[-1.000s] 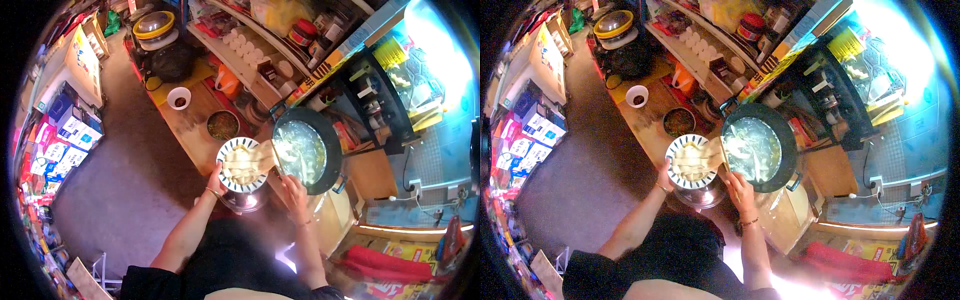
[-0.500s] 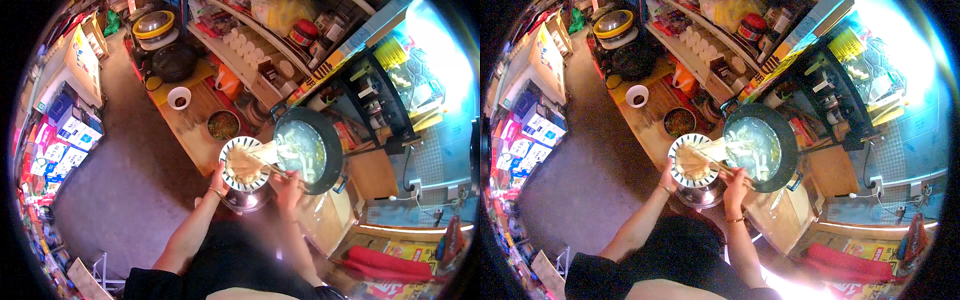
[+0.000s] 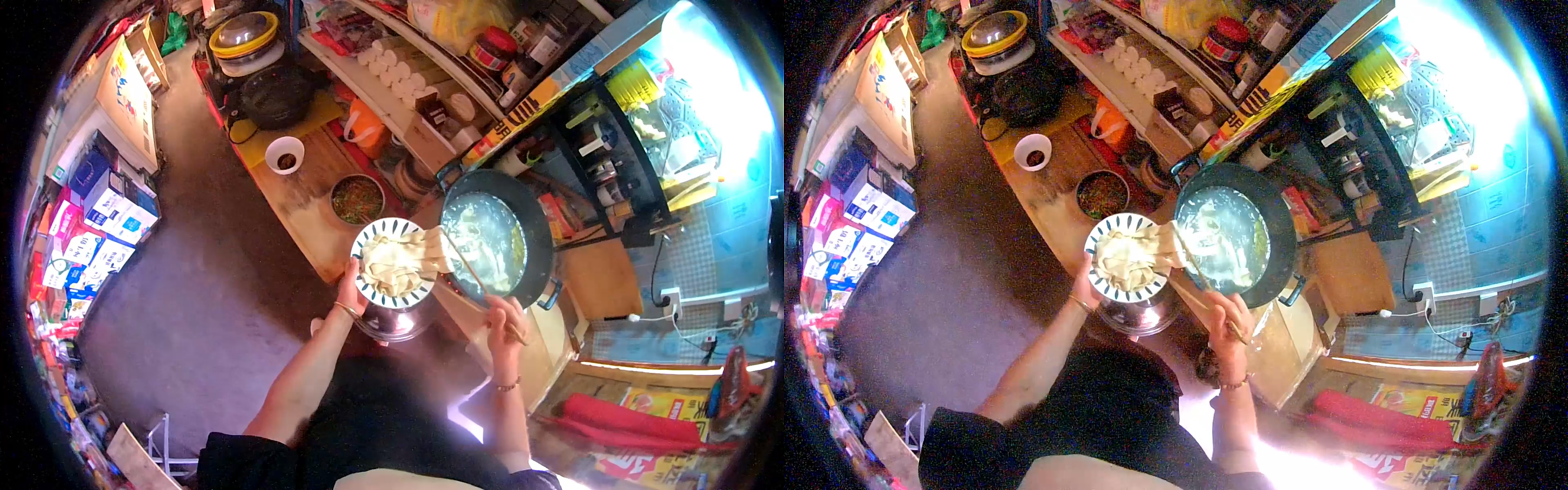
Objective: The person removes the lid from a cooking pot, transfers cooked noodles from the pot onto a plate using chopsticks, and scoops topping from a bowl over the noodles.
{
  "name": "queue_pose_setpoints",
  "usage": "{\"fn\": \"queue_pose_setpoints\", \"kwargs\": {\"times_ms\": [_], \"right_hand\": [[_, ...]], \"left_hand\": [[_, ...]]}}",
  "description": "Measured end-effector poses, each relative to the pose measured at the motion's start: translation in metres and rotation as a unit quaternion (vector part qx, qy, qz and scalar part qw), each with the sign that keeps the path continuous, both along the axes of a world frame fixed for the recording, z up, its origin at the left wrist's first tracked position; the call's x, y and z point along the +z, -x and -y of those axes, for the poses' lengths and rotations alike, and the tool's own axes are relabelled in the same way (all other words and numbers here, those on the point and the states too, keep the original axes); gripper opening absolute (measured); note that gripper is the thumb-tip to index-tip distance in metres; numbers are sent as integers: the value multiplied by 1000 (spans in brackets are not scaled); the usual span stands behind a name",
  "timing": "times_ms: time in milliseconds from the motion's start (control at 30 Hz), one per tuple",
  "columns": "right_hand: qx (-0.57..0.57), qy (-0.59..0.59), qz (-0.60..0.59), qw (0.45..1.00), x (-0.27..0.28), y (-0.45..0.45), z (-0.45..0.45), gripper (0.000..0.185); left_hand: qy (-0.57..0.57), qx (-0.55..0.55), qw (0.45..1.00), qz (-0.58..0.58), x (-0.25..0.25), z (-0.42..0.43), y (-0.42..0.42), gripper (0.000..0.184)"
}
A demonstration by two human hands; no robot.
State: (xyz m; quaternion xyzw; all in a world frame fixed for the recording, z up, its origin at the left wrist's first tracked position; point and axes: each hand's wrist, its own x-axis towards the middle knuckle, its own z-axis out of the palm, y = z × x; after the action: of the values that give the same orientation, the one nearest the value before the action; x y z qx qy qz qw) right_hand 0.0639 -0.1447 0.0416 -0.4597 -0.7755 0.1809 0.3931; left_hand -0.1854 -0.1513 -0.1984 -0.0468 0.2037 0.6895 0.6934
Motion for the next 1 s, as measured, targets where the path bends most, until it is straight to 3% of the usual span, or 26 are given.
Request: {"fn": "queue_pose_setpoints", "kwargs": {"times_ms": [67, 133, 200, 267, 333, 367, 400, 433, 467, 533, 567, 733, 867, 1000], "right_hand": [[-1, 11, 19, 1000, -4, -1, -5, 16], [92, -54, 148, 983, -10, 10, -21, 15], [113, -55, 151, 981, -18, 24, -31, 15], [34, -75, 82, 993, -45, 28, -41, 10], [24, -103, 54, 993, -61, 31, -49, 16], [-43, 22, -102, 994, -63, 38, -50, 22], [-109, 146, -253, 950, -64, 44, -52, 29], [-163, 233, -472, 834, -75, 41, -62, 26], [-162, 234, -473, 834, -82, 39, -66, 26], [-199, 276, -652, 677, -92, 32, -71, 30], [-211, 300, -679, 635, -94, 26, -74, 31], [-205, 315, -683, 626, -58, 15, -66, 29], [-140, 324, -633, 689, -25, 27, -46, 27], [-127, 307, -469, 818, -10, 73, -16, 32]], "left_hand": [[-10, 9, 1000, 2, 10, 2, 0, 55], [-7, 1, 1000, -4, 24, 5, 1, 56], [-4, -2, 1000, -12, 41, 8, 4, 56], [30, -7, 997, -77, 53, 13, 5, 57], [35, -29, 997, -65, 33, 15, 8, 58], [30, -22, 998, -58, 31, 15, 7, 57], [25, -15, 998, -51, 28, 15, 6, 56], [48, -20, 998, -46, 39, 15, 6, 54], [48, -19, 998, -47, 32, 15, 5, 54], [27, 7, 999, -47, 25, 11, 2, 49], [40, 14, 997, -66, 24, 10, 2, 44], [25, 12, 999, -45, 19, 7, 2, 42], [1, 22, 999, -44, 11, 3, 3, 44], [-3, 4, 1000, 1, 5, 4, 4, 44]]}}
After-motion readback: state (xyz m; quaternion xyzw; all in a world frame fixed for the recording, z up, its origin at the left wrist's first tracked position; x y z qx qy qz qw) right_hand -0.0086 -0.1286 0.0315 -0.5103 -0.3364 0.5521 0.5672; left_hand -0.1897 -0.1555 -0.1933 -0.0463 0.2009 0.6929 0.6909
